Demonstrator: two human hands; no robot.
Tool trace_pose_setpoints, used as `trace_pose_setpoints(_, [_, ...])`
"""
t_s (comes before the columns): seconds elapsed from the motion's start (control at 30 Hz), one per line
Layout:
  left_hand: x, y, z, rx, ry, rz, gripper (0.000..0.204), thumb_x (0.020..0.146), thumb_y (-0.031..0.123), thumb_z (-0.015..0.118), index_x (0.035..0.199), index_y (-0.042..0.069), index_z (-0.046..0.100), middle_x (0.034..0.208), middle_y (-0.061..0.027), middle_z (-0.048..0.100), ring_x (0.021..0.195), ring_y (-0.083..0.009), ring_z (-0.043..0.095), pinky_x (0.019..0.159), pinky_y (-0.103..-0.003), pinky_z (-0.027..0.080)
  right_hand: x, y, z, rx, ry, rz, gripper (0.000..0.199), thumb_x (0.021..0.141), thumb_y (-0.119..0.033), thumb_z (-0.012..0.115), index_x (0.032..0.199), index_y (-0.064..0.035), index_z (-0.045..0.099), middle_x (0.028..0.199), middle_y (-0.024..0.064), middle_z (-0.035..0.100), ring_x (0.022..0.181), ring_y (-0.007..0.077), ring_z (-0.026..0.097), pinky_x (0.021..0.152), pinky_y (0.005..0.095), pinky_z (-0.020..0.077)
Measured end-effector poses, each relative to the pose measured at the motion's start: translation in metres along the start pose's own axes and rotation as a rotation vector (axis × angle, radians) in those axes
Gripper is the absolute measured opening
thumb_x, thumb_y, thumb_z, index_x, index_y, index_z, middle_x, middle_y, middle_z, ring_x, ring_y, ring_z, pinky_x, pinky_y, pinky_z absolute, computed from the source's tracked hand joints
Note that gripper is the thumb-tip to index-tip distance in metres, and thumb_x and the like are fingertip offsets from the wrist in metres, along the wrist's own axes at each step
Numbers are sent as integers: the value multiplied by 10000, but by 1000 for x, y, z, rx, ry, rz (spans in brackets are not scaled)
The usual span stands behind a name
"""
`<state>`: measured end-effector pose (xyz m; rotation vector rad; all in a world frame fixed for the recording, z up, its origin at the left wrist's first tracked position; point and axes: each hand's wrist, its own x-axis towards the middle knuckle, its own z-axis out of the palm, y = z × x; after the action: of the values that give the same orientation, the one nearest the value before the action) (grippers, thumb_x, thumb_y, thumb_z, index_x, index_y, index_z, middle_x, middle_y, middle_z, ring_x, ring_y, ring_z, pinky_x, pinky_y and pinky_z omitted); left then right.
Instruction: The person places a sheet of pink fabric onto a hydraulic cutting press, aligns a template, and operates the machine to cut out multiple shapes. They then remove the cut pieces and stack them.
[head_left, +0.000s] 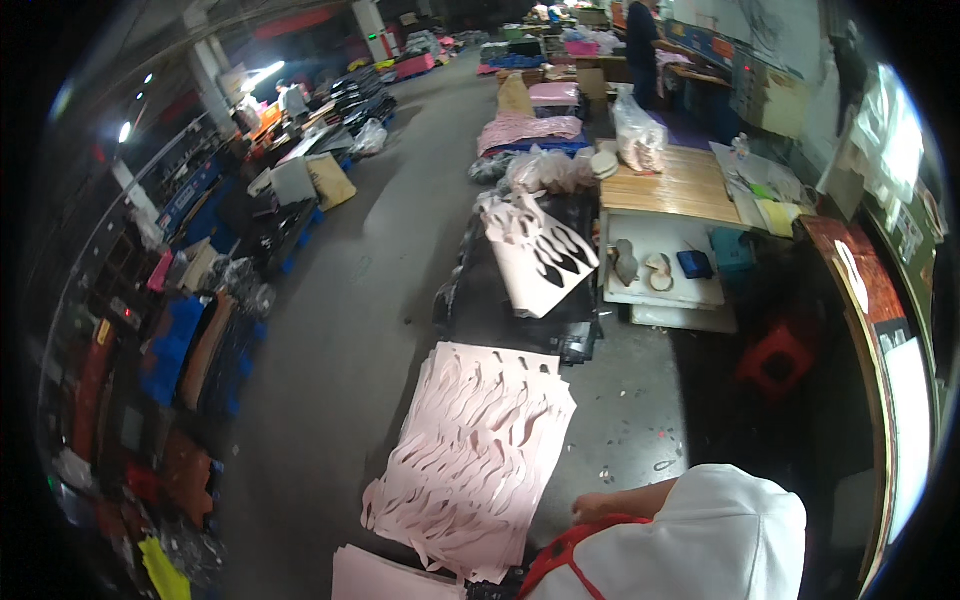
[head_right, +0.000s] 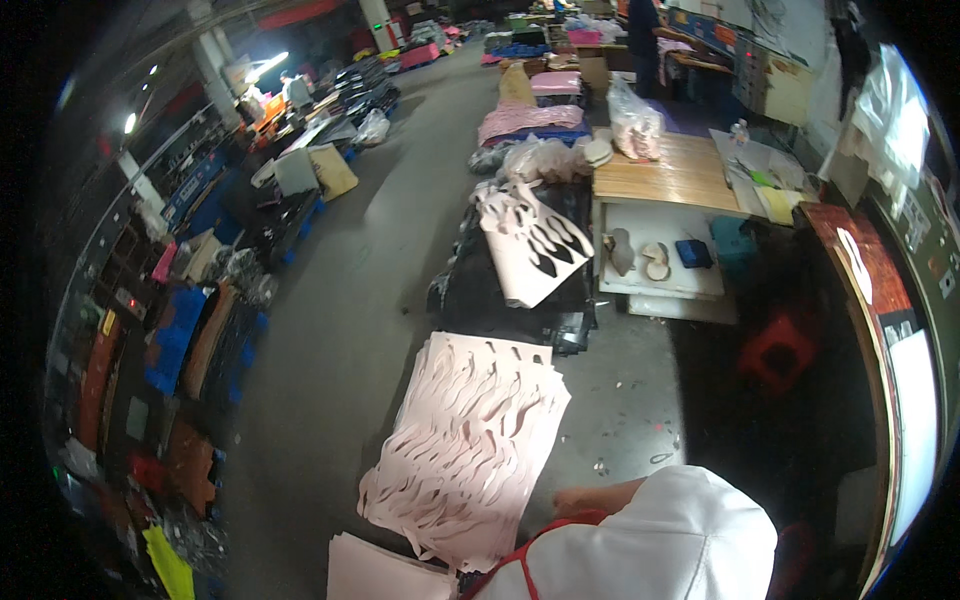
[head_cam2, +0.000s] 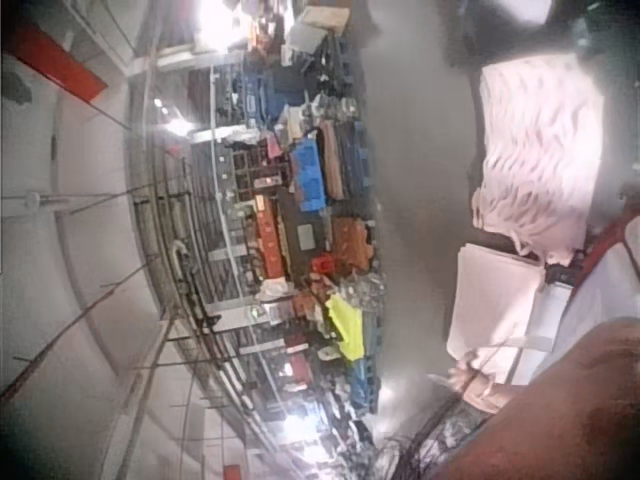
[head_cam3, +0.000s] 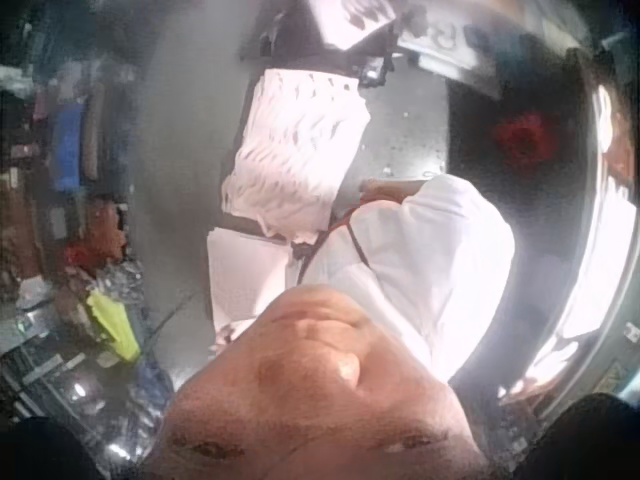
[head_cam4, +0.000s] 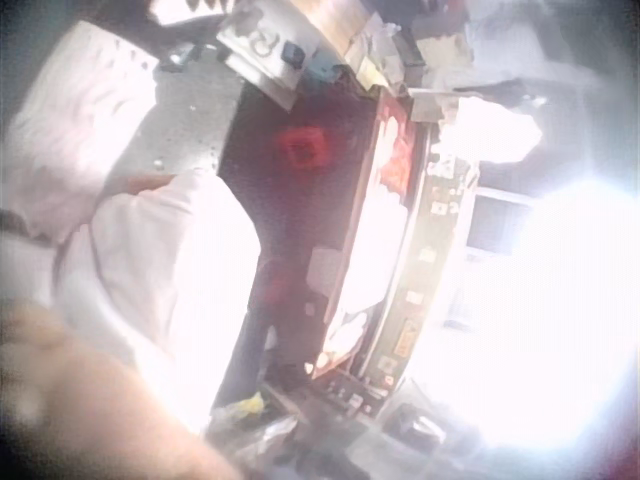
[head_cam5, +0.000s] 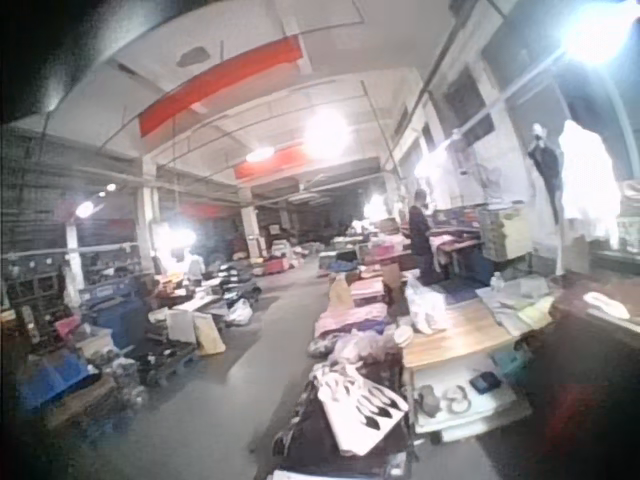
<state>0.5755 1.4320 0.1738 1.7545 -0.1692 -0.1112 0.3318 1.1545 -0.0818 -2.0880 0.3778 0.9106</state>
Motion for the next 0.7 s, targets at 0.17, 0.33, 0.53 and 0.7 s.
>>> trace_pose_setpoints(0.17, [-21, 76, 77, 18, -194, 178, 467, 941, 391, 407, 922, -31, 607, 858, -144, 644, 773, -233, 588, 713, -339, 453, -56, -39, -77, 85, 101, -297, 368, 833, -360, 581, 873, -10, 687, 741, 131, 674, 658, 233, 615, 646, 376, 483])
trace_pose_setpoints(0.33, [-22, 120, 130, 25, -392, 356, 474, 942, 366, 402, 933, -61, 608, 881, -167, 648, 811, -249, 595, 756, -349, 446, -113, -48, -125, 488, 163, -406, 419, 891, -354, 548, 765, 29, 659, 643, 113, 625, 571, 173, 558, 589, 342, 468])
trace_pose_setpoints(0.53, [19, 143, 175, -4, -692, 519, 483, 943, 337, 396, 946, -97, 608, 909, -195, 654, 856, -268, 603, 807, -362, 438, -147, -60, -161, 807, 125, -312, 498, 980, -424, 438, 958, 8, 684, 856, 63, 682, 780, 128, 623, 726, 264, 507])
trace_pose_setpoints(0.7, [28, 148, 248, -28, -1045, 562, 491, 944, 313, 390, 957, -127, 608, 932, -218, 658, 894, -284, 609, 849, -372, 432, -193, -62, -163, 1011, 369, -269, 782, 917, -655, 328, 1168, 31, 608, 1208, 183, 579, 1161, 266, 517, 1029, 322, 366])
